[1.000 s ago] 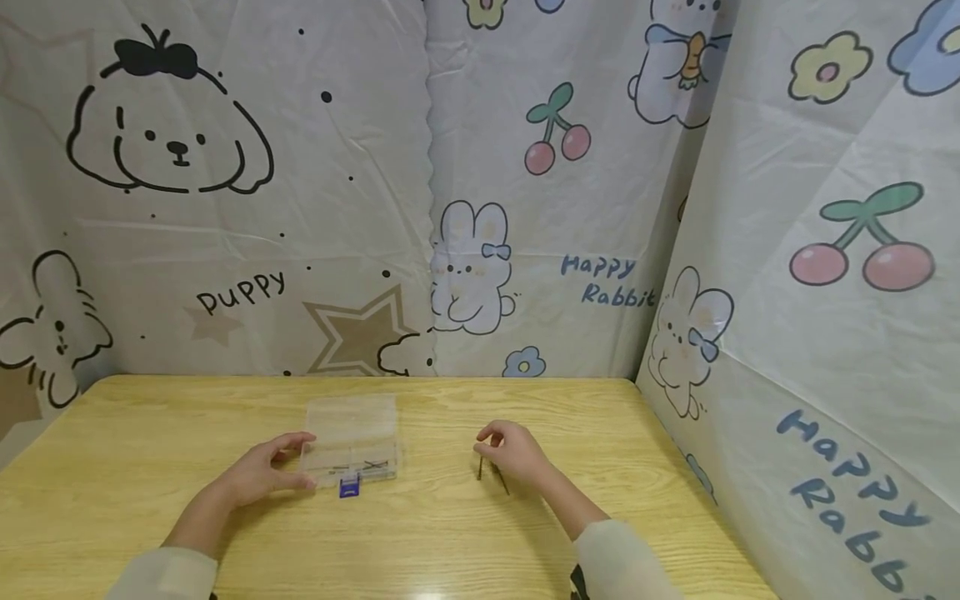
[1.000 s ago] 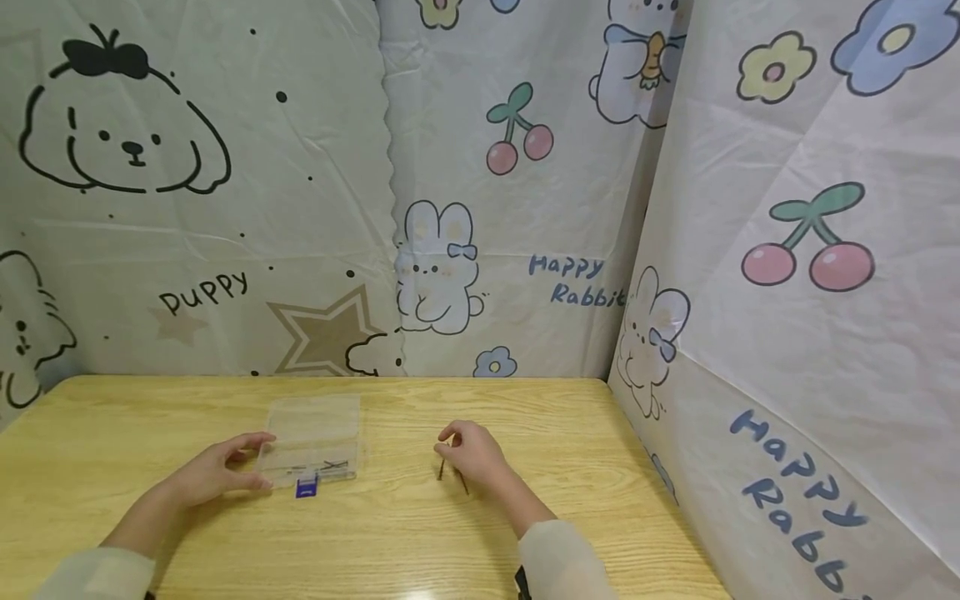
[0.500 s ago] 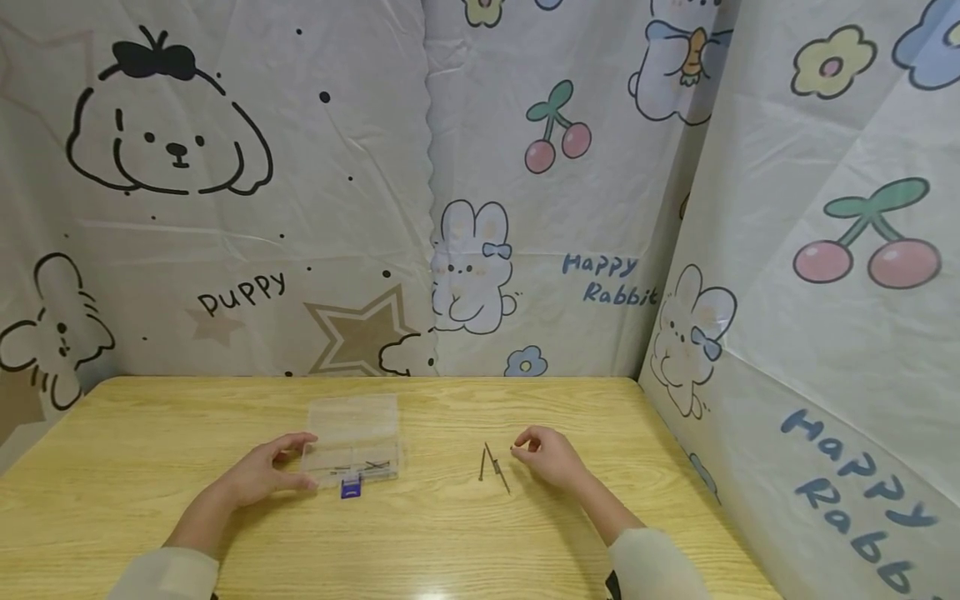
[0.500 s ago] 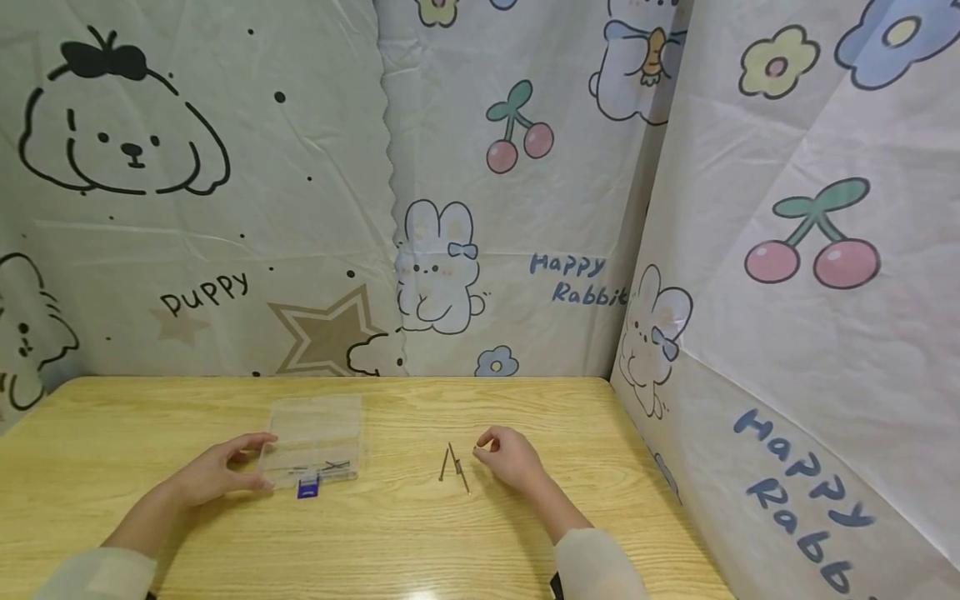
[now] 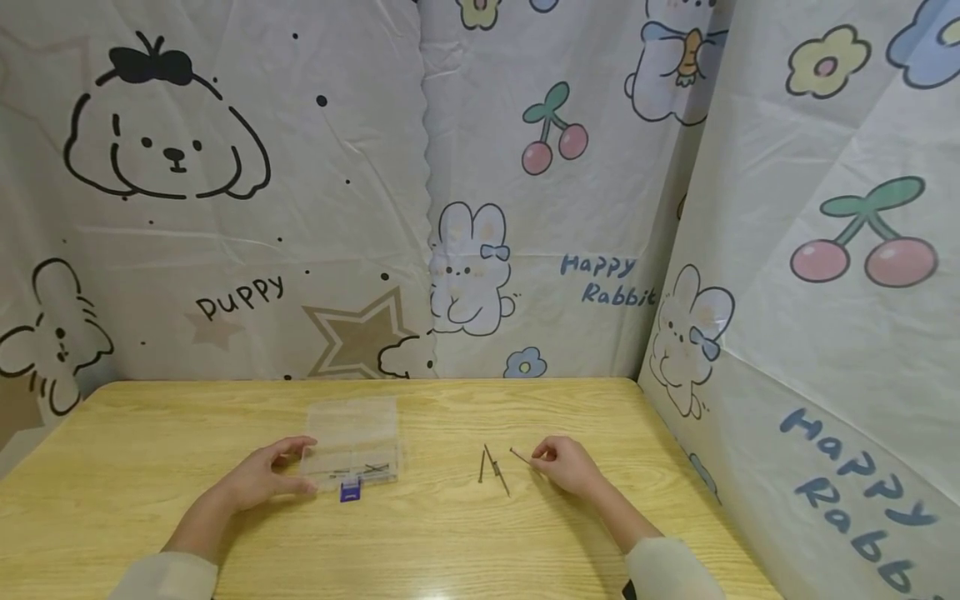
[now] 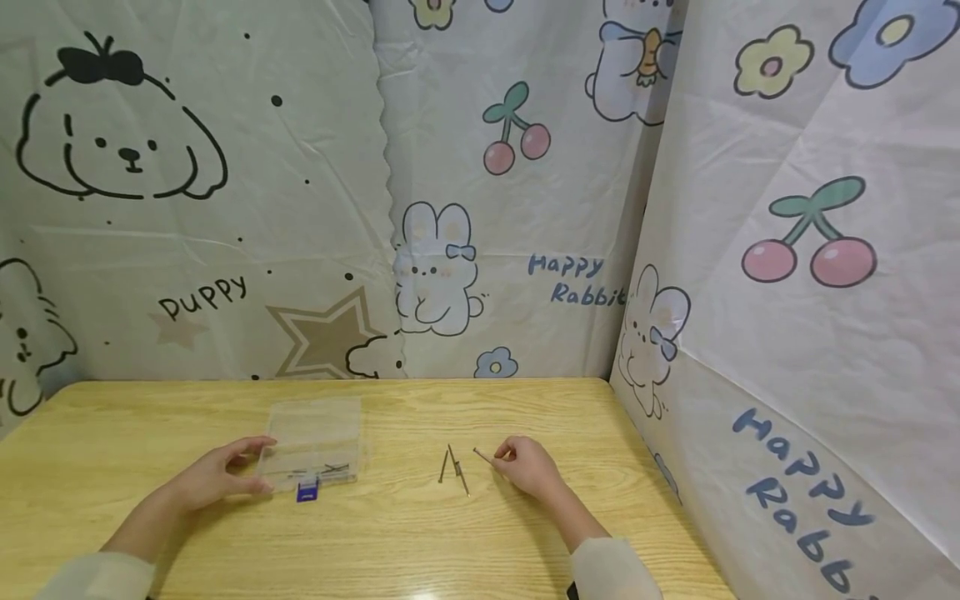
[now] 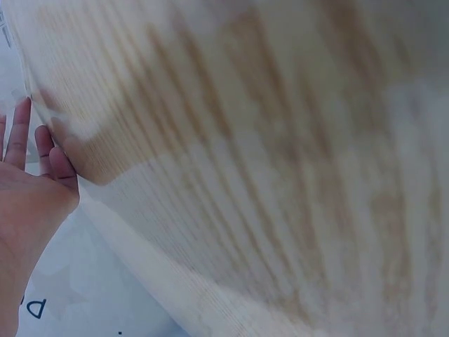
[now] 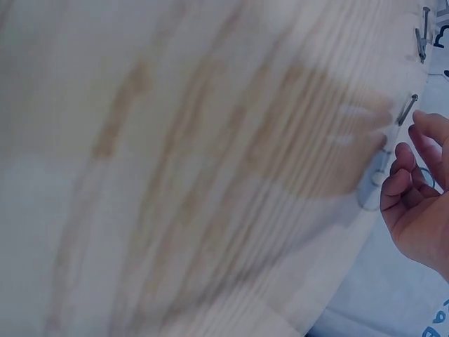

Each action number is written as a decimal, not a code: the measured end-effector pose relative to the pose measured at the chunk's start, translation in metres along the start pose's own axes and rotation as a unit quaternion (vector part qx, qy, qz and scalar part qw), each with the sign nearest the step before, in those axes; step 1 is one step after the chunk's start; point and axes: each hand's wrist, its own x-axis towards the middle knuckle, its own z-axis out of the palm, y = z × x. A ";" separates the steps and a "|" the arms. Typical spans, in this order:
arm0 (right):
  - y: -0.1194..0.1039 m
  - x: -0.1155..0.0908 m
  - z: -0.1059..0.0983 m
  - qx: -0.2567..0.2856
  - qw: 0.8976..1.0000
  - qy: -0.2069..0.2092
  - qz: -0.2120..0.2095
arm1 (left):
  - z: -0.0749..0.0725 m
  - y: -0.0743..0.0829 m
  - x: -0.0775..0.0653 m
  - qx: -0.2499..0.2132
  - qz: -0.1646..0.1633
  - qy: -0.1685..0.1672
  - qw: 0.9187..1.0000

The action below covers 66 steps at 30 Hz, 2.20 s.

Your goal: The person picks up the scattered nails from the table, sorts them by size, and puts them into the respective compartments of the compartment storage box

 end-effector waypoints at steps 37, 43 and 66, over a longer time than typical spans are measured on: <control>-0.016 0.008 0.007 -0.011 1.000 -0.004 -0.016 | 0.000 -0.001 -0.002 -0.010 -0.004 -0.003 1.000; -0.026 0.012 0.011 0.004 0.999 -0.023 -0.030 | 0.000 0.000 -0.002 -0.008 0.001 0.001 1.000; -0.074 0.025 0.027 0.030 0.994 -0.061 -0.081 | 0.000 -0.002 0.000 -0.016 -0.003 -0.001 1.000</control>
